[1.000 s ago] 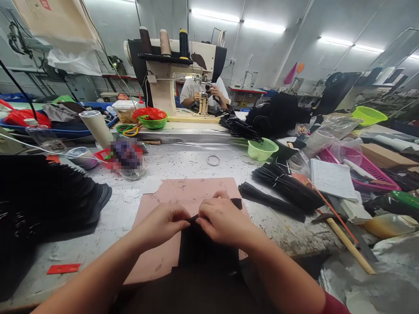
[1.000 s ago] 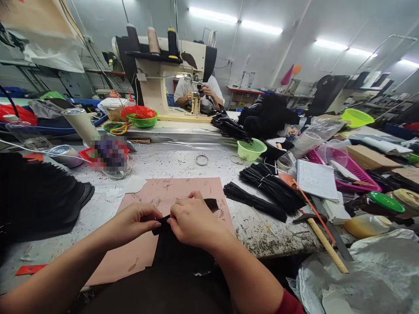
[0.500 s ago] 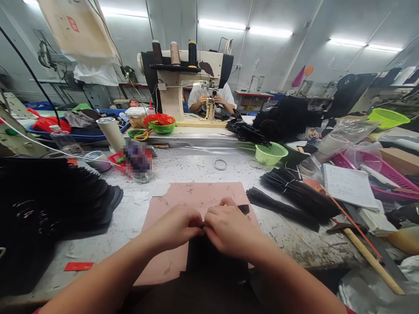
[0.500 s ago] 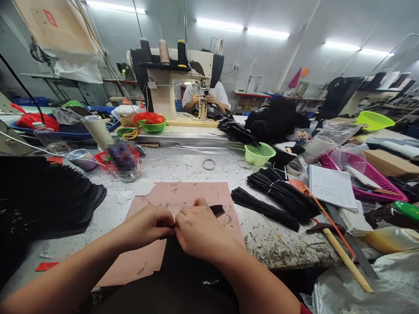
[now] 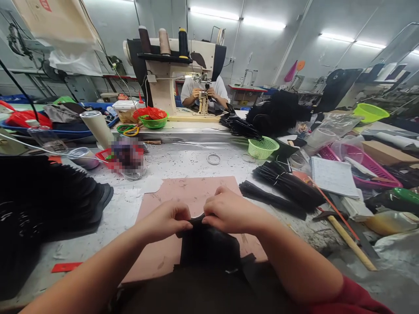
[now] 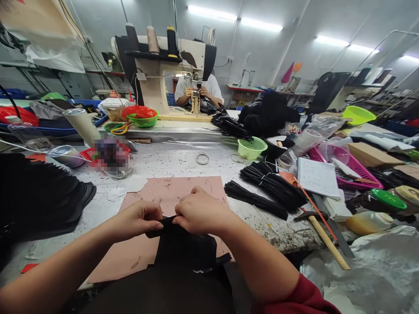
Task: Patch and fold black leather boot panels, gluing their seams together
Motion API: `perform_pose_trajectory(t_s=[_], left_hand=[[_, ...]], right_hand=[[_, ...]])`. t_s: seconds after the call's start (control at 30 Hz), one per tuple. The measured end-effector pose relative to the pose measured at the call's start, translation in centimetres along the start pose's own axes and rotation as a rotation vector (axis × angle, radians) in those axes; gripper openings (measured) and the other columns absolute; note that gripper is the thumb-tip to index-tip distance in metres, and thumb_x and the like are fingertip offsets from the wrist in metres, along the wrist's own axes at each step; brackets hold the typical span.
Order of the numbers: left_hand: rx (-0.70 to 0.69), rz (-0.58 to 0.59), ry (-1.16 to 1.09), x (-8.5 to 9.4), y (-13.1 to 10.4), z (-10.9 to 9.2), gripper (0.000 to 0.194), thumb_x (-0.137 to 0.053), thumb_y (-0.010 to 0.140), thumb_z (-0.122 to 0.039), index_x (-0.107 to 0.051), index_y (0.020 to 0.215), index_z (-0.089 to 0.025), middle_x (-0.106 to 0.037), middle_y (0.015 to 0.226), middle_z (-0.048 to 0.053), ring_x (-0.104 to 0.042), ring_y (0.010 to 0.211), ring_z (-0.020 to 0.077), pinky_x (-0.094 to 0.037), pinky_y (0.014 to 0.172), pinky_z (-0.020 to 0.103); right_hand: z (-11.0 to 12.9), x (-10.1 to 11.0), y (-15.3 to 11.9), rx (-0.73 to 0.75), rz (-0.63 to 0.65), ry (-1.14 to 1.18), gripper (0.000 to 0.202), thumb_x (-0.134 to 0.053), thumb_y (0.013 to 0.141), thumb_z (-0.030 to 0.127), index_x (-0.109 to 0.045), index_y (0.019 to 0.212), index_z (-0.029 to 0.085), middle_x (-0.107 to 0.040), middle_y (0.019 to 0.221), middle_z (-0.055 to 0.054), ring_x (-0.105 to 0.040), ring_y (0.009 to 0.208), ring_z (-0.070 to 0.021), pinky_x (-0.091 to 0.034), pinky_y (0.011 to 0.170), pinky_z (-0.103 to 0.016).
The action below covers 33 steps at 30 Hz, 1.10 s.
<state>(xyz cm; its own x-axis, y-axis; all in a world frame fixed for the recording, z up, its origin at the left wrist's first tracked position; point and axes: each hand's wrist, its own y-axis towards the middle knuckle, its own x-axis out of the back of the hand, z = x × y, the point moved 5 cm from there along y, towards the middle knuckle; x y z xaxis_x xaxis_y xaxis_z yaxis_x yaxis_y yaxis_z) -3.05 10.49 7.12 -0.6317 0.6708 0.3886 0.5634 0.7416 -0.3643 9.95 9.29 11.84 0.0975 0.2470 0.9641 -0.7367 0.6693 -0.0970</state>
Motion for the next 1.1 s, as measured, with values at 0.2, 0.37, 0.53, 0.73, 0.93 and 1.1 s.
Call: perform_pose_trajectory(t_s=[0.2, 0.37, 0.53, 0.73, 0.93, 1.1], left_hand=[[0.007, 0.021, 0.016, 0.0, 0.0, -0.5, 0.009, -0.053, 0.065, -0.021, -0.058, 0.07, -0.017, -0.051, 0.05, -0.006, -0.047, 0.047, 0.0086, -0.034, 0.045, 0.019], [0.056, 0.068, 0.038, -0.2, -0.3, -0.9, 0.018, -0.048, 0.066, -0.022, -0.061, 0.078, -0.017, -0.045, 0.05, -0.006, -0.038, 0.044, 0.008, -0.027, 0.039, 0.019], [-0.095, 0.03, 0.306, -0.4, -0.2, -2.0, 0.02, -0.042, 0.069, -0.019, -0.06, 0.078, -0.019, -0.05, 0.057, -0.004, -0.044, 0.052, 0.0109, -0.032, 0.047, 0.022], [-0.241, -0.099, 0.608, -0.5, -0.2, -3.6, 0.017, -0.044, 0.072, -0.018, -0.059, 0.065, -0.019, -0.062, 0.07, 0.002, -0.054, 0.069, 0.0164, -0.034, 0.061, 0.026], [-0.139, -0.048, 0.487, -0.3, 0.2, -2.4, 0.014, -0.049, 0.073, -0.024, -0.062, 0.073, -0.02, -0.063, 0.068, -0.001, -0.054, 0.065, 0.0147, -0.033, 0.056, 0.023], [-0.161, -0.116, 0.42, -0.1, 0.3, -2.4, 0.014, -0.052, 0.071, -0.03, -0.06, 0.071, -0.018, -0.06, 0.066, -0.001, -0.052, 0.064, 0.0147, -0.035, 0.056, 0.023]], right_hand=[[0.0, 0.3, 0.1, -0.006, -0.023, -0.068, 0.022, -0.05, 0.084, 0.025, -0.061, 0.068, 0.015, -0.065, 0.073, -0.003, -0.051, 0.061, -0.0122, -0.029, 0.075, -0.033], [0.3, 0.1, 0.2, 0.013, -0.019, -0.095, 0.024, -0.048, 0.084, 0.025, -0.062, 0.069, 0.015, -0.064, 0.072, -0.004, -0.052, 0.062, -0.0131, -0.029, 0.073, -0.033], [0.6, -0.2, 0.6, 0.017, -0.037, -0.143, 0.024, -0.046, 0.083, 0.022, -0.063, 0.067, 0.014, -0.064, 0.068, -0.004, -0.051, 0.059, -0.0134, -0.029, 0.073, -0.034], [0.5, 0.0, 0.5, -0.009, -0.044, -0.151, 0.024, -0.047, 0.083, 0.023, -0.062, 0.067, 0.014, -0.064, 0.07, -0.005, -0.052, 0.059, -0.0141, -0.031, 0.072, -0.035], [-0.5, 0.4, -0.1, -0.074, 0.017, -0.039, 0.019, -0.052, 0.079, 0.024, -0.063, 0.067, 0.017, -0.065, 0.065, -0.003, -0.055, 0.062, -0.0155, -0.033, 0.059, -0.027], [-0.6, 0.8, -0.2, -0.078, -0.022, -0.062, 0.018, -0.052, 0.079, 0.023, -0.064, 0.068, 0.016, -0.066, 0.067, -0.004, -0.057, 0.064, -0.0166, -0.033, 0.059, -0.027]])
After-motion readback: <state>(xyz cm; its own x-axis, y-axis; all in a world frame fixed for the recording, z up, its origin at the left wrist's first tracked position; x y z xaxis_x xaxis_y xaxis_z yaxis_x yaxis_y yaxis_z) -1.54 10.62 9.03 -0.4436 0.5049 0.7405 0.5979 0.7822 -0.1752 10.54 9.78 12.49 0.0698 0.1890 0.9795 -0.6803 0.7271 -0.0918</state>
